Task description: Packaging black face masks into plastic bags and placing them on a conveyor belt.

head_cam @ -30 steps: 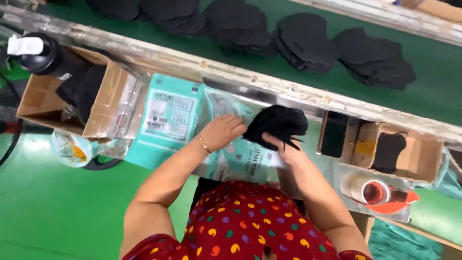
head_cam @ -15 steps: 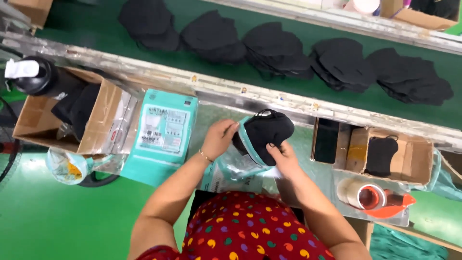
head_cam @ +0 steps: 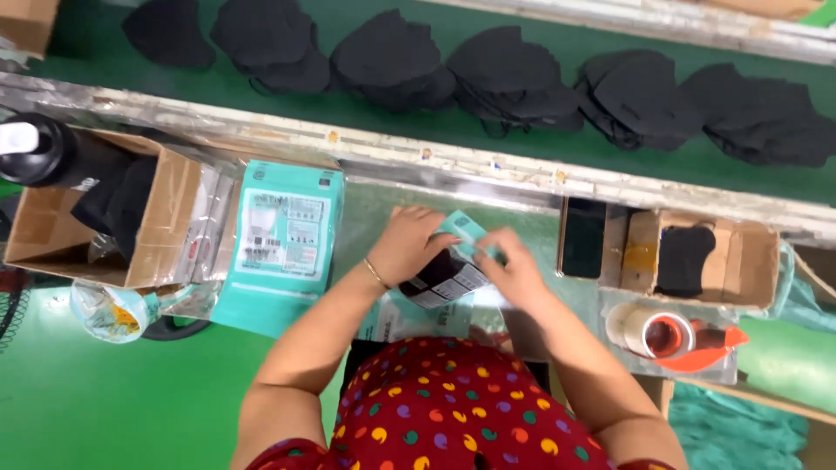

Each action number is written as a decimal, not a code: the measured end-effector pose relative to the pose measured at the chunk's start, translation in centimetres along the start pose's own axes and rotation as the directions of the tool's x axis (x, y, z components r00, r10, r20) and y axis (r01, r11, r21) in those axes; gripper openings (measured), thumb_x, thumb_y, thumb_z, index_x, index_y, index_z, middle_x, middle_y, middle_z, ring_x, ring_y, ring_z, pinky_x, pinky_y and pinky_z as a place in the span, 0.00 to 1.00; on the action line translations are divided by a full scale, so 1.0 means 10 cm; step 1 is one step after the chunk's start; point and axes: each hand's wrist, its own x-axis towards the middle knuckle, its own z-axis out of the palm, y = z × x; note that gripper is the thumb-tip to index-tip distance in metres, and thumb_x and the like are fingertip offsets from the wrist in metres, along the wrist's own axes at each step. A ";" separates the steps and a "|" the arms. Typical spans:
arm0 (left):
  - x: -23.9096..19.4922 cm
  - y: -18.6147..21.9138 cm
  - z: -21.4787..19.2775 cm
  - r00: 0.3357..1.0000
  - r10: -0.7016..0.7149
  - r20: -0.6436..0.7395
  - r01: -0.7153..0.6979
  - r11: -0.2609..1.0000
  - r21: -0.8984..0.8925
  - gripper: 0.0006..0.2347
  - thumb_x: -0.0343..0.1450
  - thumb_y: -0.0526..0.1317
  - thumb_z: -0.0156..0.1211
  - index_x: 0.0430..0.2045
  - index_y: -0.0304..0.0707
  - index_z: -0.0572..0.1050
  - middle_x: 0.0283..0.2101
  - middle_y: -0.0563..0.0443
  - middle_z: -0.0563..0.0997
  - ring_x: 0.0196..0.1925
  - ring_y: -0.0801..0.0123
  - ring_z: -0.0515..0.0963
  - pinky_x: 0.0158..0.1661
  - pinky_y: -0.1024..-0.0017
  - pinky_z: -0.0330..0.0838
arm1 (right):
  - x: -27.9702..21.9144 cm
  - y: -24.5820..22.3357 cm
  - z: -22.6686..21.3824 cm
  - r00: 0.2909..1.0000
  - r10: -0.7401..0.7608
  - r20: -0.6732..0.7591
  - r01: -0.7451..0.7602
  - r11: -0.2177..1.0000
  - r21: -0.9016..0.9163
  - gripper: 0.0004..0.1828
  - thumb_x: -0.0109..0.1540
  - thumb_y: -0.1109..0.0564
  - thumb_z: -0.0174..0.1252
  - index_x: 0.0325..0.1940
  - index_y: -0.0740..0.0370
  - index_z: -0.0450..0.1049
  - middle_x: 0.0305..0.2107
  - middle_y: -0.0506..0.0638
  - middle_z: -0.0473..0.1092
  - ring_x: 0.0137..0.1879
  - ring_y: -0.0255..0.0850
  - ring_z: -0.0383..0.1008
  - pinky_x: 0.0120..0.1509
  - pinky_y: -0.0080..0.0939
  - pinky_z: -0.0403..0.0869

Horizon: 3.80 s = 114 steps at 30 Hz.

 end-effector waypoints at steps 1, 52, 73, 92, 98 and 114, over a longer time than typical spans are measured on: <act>0.05 0.03 -0.02 0.994 0.039 0.098 -0.043 0.998 0.035 0.07 0.71 0.43 0.62 0.31 0.39 0.77 0.36 0.47 0.80 0.44 0.50 0.78 0.47 0.55 0.63 | 0.05 0.02 -0.02 0.981 0.186 -0.050 -0.174 0.966 0.191 0.12 0.61 0.60 0.65 0.47 0.58 0.73 0.43 0.50 0.74 0.42 0.40 0.75 0.43 0.41 0.73; 0.33 0.66 0.11 0.895 0.442 0.066 -0.402 0.732 0.551 0.24 0.75 0.40 0.59 0.68 0.51 0.66 0.56 0.49 0.79 0.65 0.54 0.72 0.74 0.46 0.45 | 0.58 -1.01 -1.15 0.927 -0.178 0.331 0.368 0.254 -0.894 0.10 0.52 0.53 0.63 0.35 0.57 0.77 0.28 0.51 0.75 0.42 0.48 0.77 0.50 0.50 0.72; -0.45 -0.81 0.43 0.923 -0.242 0.301 0.258 0.966 -0.016 0.32 0.61 0.39 0.75 0.60 0.39 0.66 0.55 0.39 0.79 0.62 0.45 0.74 0.64 0.58 0.66 | 0.06 0.54 0.41 0.998 0.006 0.056 -0.007 1.000 0.020 0.27 0.54 0.50 0.72 0.56 0.57 0.78 0.49 0.57 0.75 0.54 0.57 0.71 0.62 0.55 0.68; -0.53 -2.02 -0.86 0.971 -0.213 -0.112 0.239 0.909 0.342 0.08 0.69 0.40 0.65 0.35 0.39 0.73 0.39 0.41 0.75 0.43 0.44 0.77 0.43 0.50 0.71 | -0.04 0.96 0.63 0.990 -0.025 -0.142 0.006 0.991 -0.133 0.29 0.47 0.65 0.67 0.53 0.69 0.72 0.42 0.58 0.75 0.49 0.48 0.76 0.54 0.44 0.73; -0.39 -0.73 -0.28 0.985 -0.073 0.155 0.034 0.970 0.241 0.07 0.67 0.37 0.63 0.35 0.39 0.73 0.36 0.42 0.78 0.44 0.46 0.76 0.45 0.53 0.68 | -0.02 0.74 0.55 0.836 0.528 0.147 -0.503 0.633 0.588 0.22 0.56 0.67 0.66 0.54 0.64 0.75 0.43 0.50 0.77 0.50 0.40 0.78 0.57 0.43 0.78; -0.30 -0.53 -0.11 0.865 0.425 0.267 -0.473 0.868 0.151 0.08 0.69 0.36 0.57 0.40 0.41 0.72 0.41 0.50 0.78 0.46 0.57 0.77 0.50 0.63 0.71 | 0.37 0.43 0.29 0.854 0.503 -0.131 -0.247 0.613 0.750 0.18 0.59 0.64 0.67 0.53 0.68 0.77 0.43 0.52 0.77 0.49 0.44 0.76 0.58 0.48 0.75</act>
